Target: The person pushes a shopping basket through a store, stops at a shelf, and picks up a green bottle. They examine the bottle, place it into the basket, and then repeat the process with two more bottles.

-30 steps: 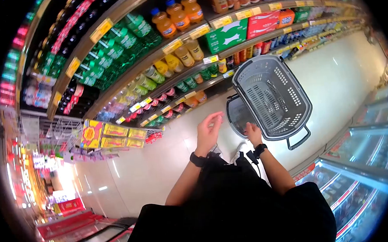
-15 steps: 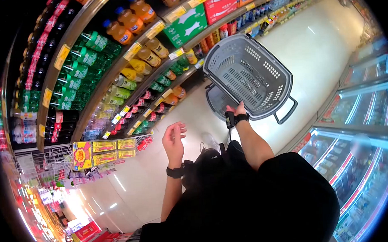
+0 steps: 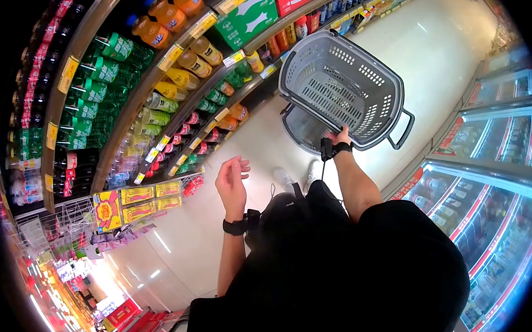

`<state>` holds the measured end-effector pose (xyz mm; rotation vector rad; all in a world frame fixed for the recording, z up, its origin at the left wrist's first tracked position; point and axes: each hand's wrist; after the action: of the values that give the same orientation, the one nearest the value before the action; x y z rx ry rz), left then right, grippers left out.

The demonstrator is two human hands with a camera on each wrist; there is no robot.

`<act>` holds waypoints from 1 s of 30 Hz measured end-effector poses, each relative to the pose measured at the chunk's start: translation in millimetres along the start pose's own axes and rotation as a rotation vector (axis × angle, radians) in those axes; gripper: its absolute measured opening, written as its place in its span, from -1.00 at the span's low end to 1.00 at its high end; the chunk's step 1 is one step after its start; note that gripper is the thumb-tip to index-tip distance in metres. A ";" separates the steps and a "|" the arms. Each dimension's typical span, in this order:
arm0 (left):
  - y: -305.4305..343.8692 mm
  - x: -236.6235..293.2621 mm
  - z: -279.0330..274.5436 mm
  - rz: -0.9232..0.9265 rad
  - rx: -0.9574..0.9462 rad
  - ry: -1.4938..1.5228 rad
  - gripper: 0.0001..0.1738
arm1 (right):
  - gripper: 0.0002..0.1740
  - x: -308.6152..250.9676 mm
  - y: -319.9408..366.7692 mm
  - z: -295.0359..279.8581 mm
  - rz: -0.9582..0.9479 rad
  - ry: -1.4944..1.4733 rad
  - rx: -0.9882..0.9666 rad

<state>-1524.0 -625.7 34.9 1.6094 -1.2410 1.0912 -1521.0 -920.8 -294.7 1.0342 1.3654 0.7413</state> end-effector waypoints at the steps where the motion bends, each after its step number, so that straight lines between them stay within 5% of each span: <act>1: -1.2 1.4 1.3 -0.004 -0.002 -0.003 -0.66 | -0.45 -8.8 4.8 -9.8 -0.050 0.055 -0.053; 5: -3.3 -0.9 6.7 -0.002 -0.020 0.011 -0.66 | -0.39 -39.7 -1.3 -26.0 -0.031 0.105 -0.133; 11: -7.1 0.0 16.6 0.010 -0.065 -0.017 -0.67 | -0.12 -71.2 -41.5 -36.4 -0.110 0.136 0.042; 24: -2.0 8.7 22.9 -0.017 -0.066 -0.032 -0.70 | -0.06 -155.2 -68.2 -80.6 -0.363 0.497 0.031; 29: -1.1 10.1 21.4 0.008 -0.068 -0.035 -0.71 | 0.33 -148.7 -71.8 -95.6 -0.466 0.548 0.071; 30: 1.1 9.8 20.7 0.000 -0.060 -0.028 -0.71 | 0.26 -141.4 -47.0 -94.9 -0.476 0.561 0.127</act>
<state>-1520.6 -648.1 38.2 1.5842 -1.2797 1.0254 -1636.0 -1052.6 -270.1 0.5649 2.0712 0.6067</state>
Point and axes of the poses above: each hand's wrist, its own y-axis away from the middle knuckle, its own z-axis out of the palm, x = y × z, and after that the axes turned 12 degrees about x, right-handed
